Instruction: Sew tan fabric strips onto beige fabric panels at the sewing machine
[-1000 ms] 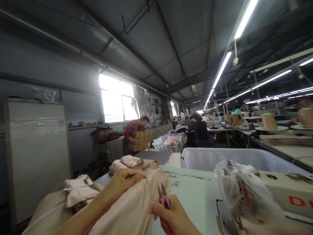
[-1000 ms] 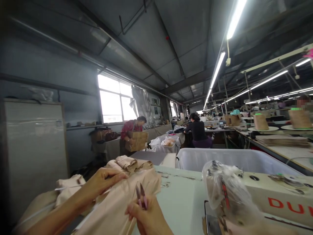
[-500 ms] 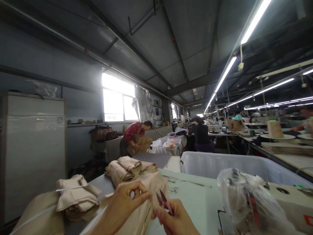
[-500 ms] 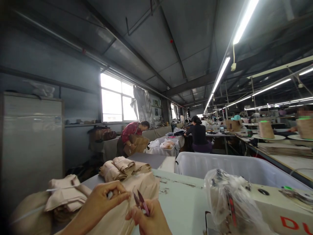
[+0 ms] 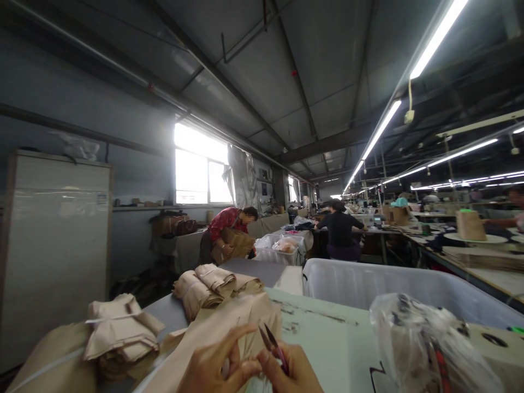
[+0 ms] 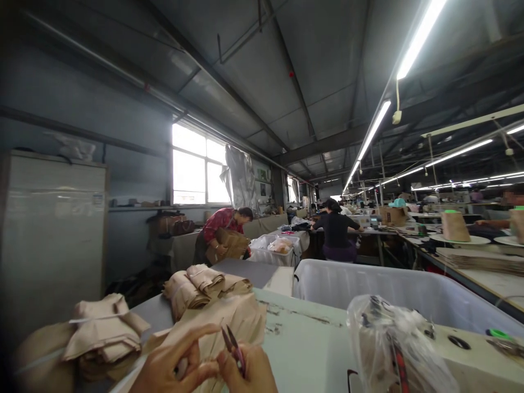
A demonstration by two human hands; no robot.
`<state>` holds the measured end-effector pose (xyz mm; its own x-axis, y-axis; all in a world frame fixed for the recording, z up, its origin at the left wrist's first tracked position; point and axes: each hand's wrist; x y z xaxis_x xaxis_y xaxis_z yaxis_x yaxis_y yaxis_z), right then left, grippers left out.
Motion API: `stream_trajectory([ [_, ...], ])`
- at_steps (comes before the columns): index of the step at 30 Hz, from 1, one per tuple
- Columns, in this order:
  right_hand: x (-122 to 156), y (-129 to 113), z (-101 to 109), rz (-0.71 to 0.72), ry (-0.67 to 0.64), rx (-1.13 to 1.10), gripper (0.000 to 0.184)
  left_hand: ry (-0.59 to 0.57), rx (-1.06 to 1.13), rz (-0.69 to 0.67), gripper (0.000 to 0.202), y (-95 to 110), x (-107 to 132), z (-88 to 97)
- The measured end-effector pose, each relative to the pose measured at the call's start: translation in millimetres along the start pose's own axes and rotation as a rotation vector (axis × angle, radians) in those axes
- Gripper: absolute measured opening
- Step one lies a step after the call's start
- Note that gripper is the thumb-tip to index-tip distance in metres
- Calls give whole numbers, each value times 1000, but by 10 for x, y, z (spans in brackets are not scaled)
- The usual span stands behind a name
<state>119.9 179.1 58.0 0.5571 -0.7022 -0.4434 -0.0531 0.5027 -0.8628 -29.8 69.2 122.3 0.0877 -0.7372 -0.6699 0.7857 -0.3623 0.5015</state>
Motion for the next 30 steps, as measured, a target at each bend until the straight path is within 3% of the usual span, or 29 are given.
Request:
stream_trajectory([
  [3, 26, -34, 56, -54, -68, -35, 66, -176, 88, 14, 21, -1, -16, 7],
  [5, 8, -68, 60, -75, -153, -137, 65, -217, 99, 33, 26, 2, -12, 3],
  [8, -24, -78, 8, -97, -174, -353, 66, -174, 85, 79, 25, -2, 29, -21],
  [10, -19, -80, -17, -101, -85, -416, 66, -167, 105, 115, 26, 9, 53, -20],
  [14, 51, -144, 40, -136, 50, -214, 67, -165, 251, 251, 37, 91, 39, 52],
  [17, 114, -210, 60, -137, -40, -212, 63, -158, 354, 335, 42, 119, 13, 72],
  [21, 153, -282, -44, -205, -141, -342, 59, -107, 419, 324, 43, 33, 29, -10],
  [24, 145, -355, -85, -284, -54, -335, 64, -59, 376, 309, 42, -8, 59, -60],
  [27, 143, -437, -35, -138, 150, -152, 55, -51, 332, 309, 40, 41, 88, -48],
  [30, 159, -477, 15, 15, 205, 76, 38, -164, 409, 424, 50, 119, 94, -7],
])
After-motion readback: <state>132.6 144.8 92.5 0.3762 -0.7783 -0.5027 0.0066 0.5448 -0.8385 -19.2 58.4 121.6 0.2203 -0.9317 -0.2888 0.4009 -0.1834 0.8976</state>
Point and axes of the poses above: each hand's wrist, its own x-axis away from the middle knuckle, its own z-axis out of the back of the hand, y = z × x, and after that the axes turned 8 degrees about x, right-handed
